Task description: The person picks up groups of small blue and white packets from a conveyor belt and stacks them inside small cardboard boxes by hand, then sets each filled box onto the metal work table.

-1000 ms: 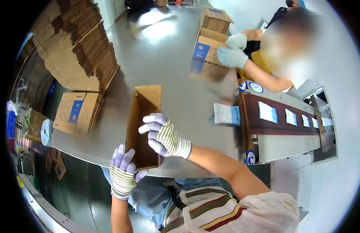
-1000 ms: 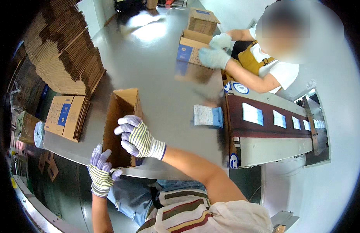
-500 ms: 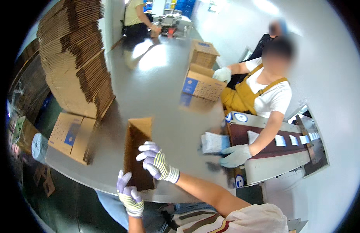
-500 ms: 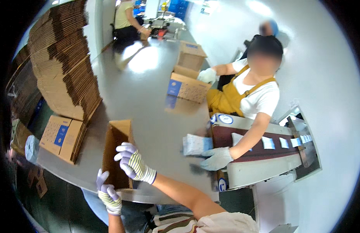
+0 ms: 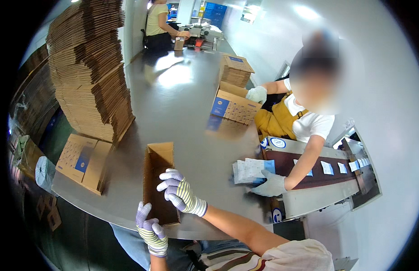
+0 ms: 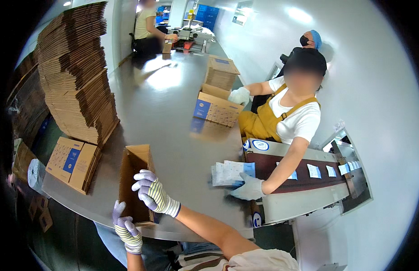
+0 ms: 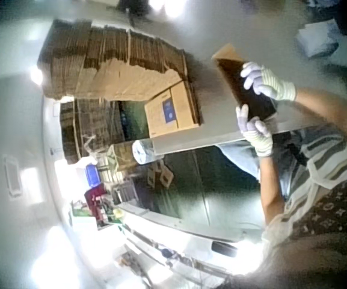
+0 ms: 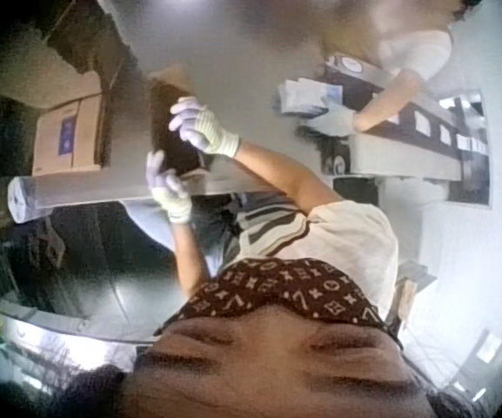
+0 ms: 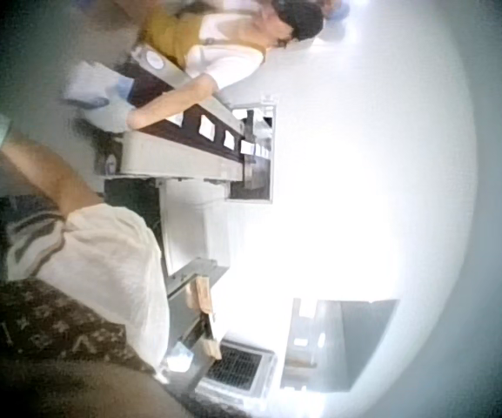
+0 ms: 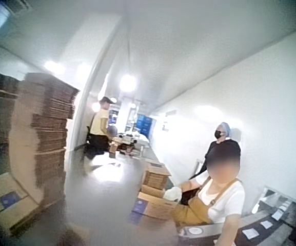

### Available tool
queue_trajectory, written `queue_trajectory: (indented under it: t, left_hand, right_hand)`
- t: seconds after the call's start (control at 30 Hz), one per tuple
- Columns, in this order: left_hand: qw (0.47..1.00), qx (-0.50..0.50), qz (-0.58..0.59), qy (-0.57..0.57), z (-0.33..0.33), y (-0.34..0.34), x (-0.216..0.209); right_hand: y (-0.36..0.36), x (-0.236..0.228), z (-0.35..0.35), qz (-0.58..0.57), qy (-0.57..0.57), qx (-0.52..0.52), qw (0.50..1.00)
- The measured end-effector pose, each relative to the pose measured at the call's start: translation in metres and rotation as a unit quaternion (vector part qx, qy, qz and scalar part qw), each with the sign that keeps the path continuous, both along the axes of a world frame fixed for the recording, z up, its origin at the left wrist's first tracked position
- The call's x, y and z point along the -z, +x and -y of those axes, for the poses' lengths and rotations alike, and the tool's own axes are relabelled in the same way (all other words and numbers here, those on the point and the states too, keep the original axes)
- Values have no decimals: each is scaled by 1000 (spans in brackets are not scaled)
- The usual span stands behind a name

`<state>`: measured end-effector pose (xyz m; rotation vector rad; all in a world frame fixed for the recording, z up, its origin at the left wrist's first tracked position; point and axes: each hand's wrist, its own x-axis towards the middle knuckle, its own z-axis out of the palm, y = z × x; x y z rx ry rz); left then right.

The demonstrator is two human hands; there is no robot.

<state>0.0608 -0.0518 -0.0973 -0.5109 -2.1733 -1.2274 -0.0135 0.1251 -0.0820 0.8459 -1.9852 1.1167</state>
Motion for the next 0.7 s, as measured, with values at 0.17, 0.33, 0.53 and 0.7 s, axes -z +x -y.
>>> queue_trajectory:
  t: [0.17,0.33,0.53,0.7]
  left_hand:
    - [999,3,-9,37,-3,-1,0]
    - [999,-4,2,38,-3,0,-1]
    - [999,0,2,39,-4,0,-2]
    - [999,0,0,34,-3,1,0]
  right_hand:
    - [0,1,0,8,-4,3,1000]
    - [0,-2,1,-2,7,8,1000]
    - [2,-5,0,-3,-11,7,1000]
    - [1,1,0,2,-10,10,1000]
